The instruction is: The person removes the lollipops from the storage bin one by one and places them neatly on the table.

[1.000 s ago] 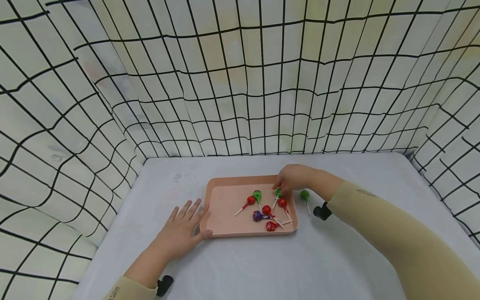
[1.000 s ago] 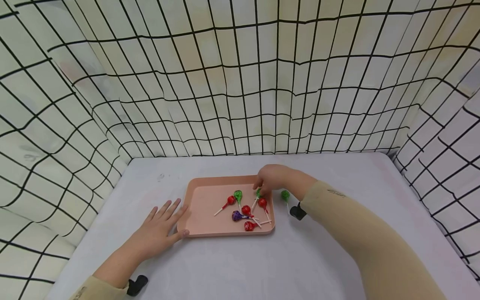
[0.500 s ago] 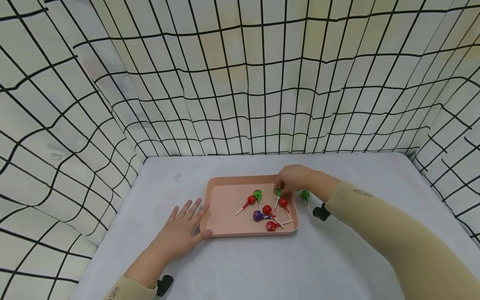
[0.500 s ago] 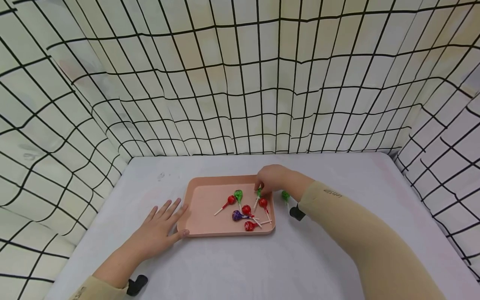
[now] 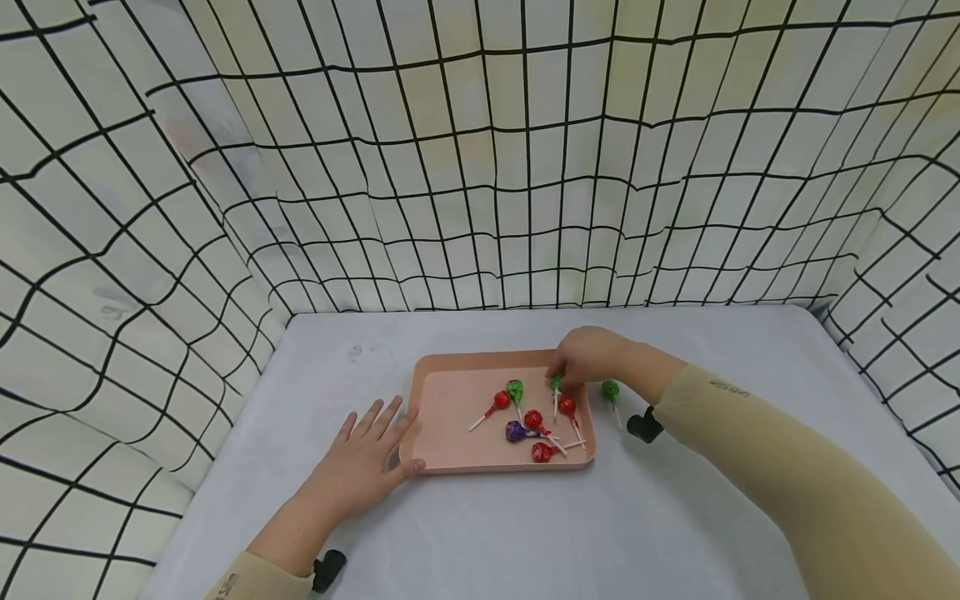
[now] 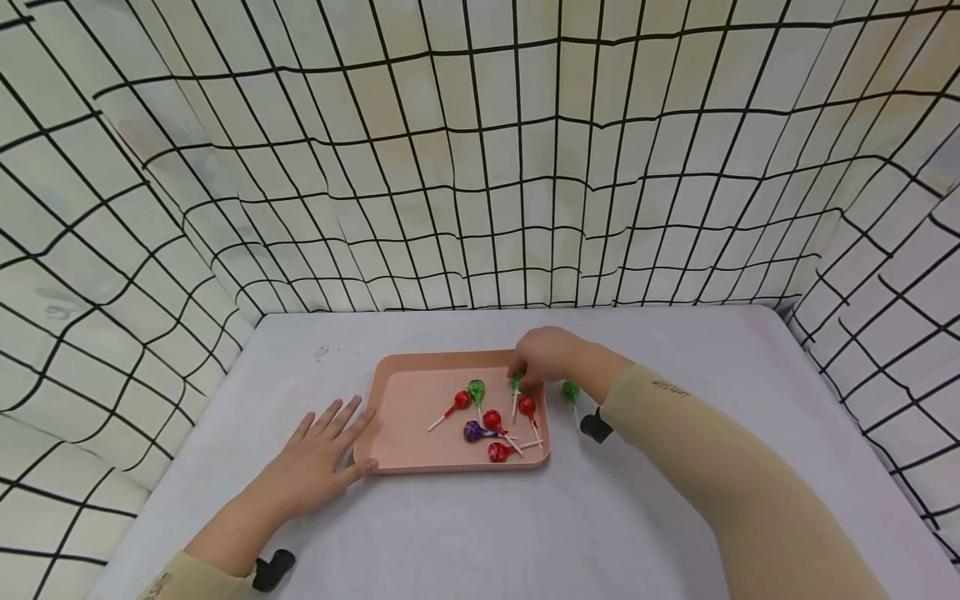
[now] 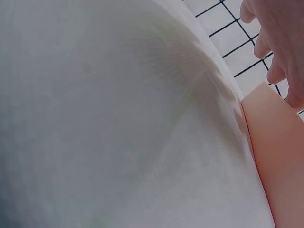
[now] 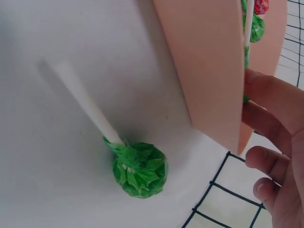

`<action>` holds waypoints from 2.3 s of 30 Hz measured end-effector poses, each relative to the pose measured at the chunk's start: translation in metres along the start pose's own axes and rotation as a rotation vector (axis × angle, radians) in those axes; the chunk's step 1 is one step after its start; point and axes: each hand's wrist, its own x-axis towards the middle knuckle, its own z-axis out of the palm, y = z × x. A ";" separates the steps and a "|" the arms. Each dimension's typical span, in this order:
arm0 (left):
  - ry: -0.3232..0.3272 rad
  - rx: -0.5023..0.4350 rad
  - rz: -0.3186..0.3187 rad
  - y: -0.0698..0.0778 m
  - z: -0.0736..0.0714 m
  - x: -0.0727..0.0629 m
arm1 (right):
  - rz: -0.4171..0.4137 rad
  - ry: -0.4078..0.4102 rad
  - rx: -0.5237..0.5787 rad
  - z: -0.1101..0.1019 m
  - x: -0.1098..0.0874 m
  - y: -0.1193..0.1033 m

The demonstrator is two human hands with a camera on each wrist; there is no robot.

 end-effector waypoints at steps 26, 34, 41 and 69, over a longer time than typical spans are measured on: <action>-0.002 -0.008 -0.005 0.001 0.000 0.001 | -0.116 0.213 -0.082 -0.025 -0.052 0.011; -0.005 0.002 -0.012 0.000 -0.001 0.000 | -0.115 0.250 -0.095 -0.020 -0.077 0.034; -0.009 0.020 -0.014 0.001 0.000 0.001 | -0.088 0.233 -0.138 -0.013 -0.098 0.054; -0.002 0.025 -0.019 0.000 0.001 0.000 | -0.086 0.165 -0.180 0.033 -0.087 0.074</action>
